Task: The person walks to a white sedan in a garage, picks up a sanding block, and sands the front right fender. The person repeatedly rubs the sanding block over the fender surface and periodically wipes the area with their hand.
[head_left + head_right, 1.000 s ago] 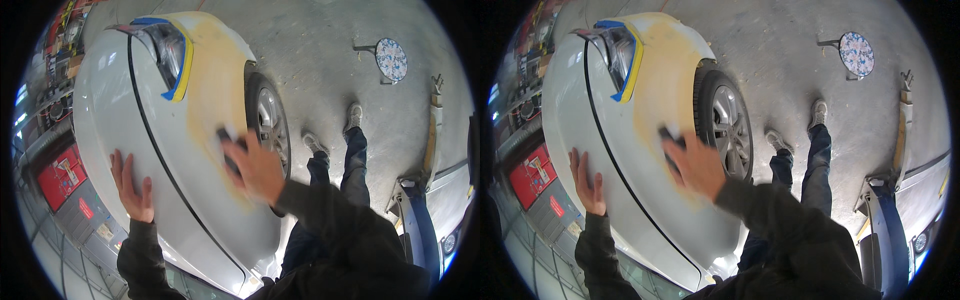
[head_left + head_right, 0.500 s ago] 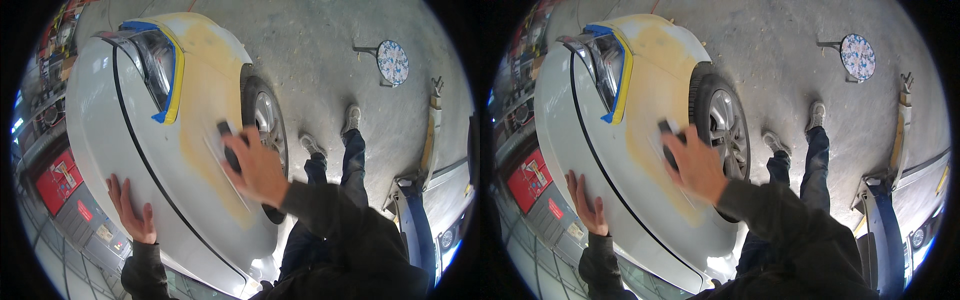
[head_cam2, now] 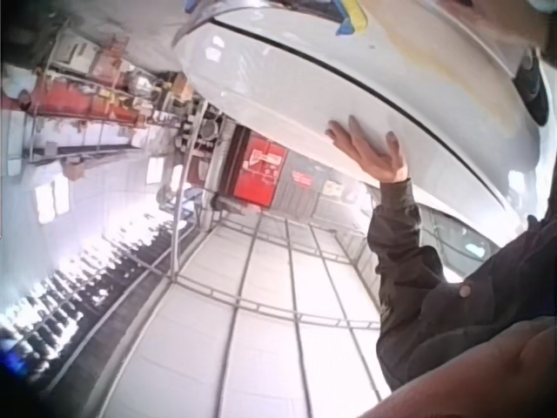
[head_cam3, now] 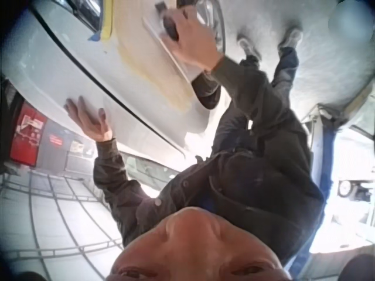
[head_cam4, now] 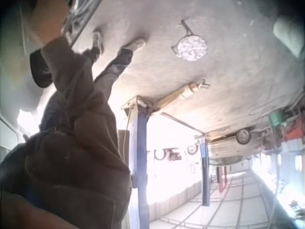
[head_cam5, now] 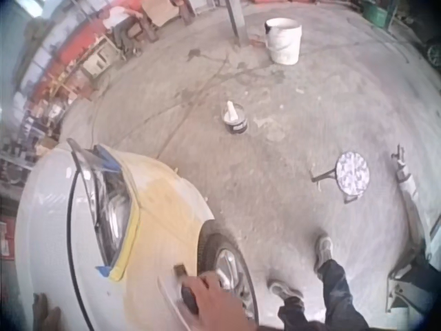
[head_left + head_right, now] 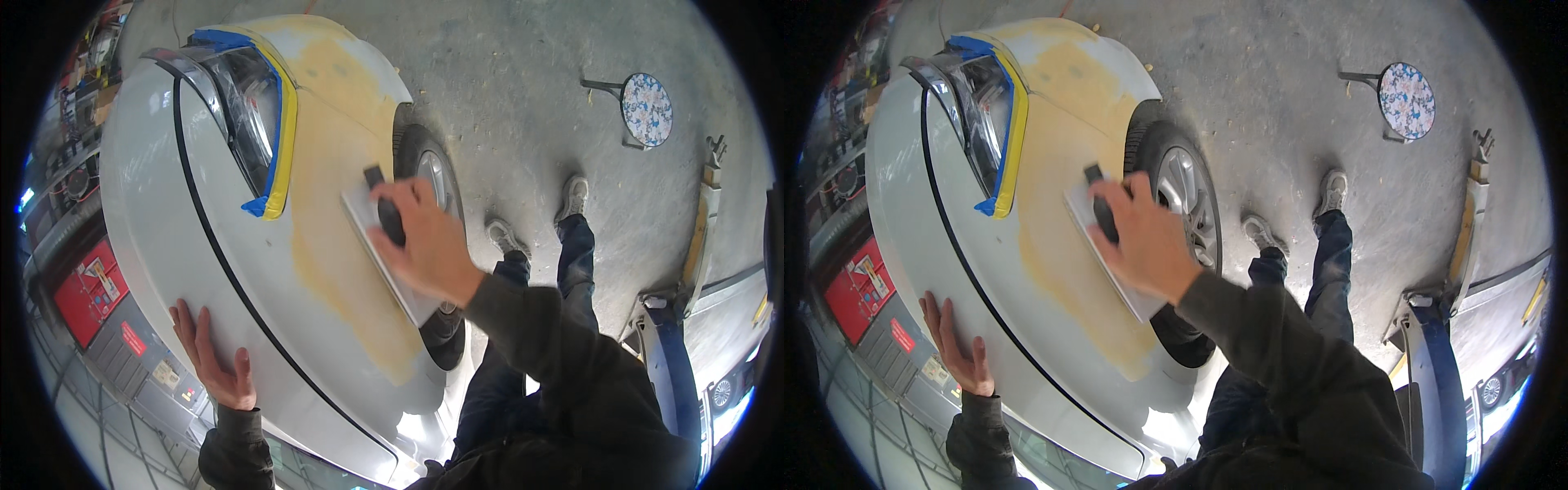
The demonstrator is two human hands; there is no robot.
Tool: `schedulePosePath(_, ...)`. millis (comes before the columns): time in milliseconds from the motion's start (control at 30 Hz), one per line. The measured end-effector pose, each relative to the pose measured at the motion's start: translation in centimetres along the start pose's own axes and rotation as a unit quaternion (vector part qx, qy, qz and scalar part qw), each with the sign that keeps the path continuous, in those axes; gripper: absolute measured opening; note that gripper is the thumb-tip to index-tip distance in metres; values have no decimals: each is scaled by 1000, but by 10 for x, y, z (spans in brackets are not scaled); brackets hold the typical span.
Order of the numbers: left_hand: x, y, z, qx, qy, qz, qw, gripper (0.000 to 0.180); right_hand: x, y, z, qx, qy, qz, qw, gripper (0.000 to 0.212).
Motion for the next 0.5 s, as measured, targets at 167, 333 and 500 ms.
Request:
schedulePosePath(167, 3, -5, 1, -2, 1, 2, 1000, 79, 24, -83, -16, 14, 4, 60, 998, 47)
schedulePosePath(333, -4, -2, 6, -7, 11, -3, 1000, 81, -11, 0, -6, -1, 13, 13, 1000, 48)
schedulePosePath(500, -6, 3, 0, 2, 15, -9, 1000, 83, 39, -93, -21, 5, 90, 125, 988, 50)
Point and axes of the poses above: each hand's wrist, its own y-axis away from the middle knuckle, its own z-axis out of the palm, x = y × z, the point moved 2 cm from there along -y, towards the middle knuckle, and after that the axes turned 2 degrees about z, right-handed, at the moved point
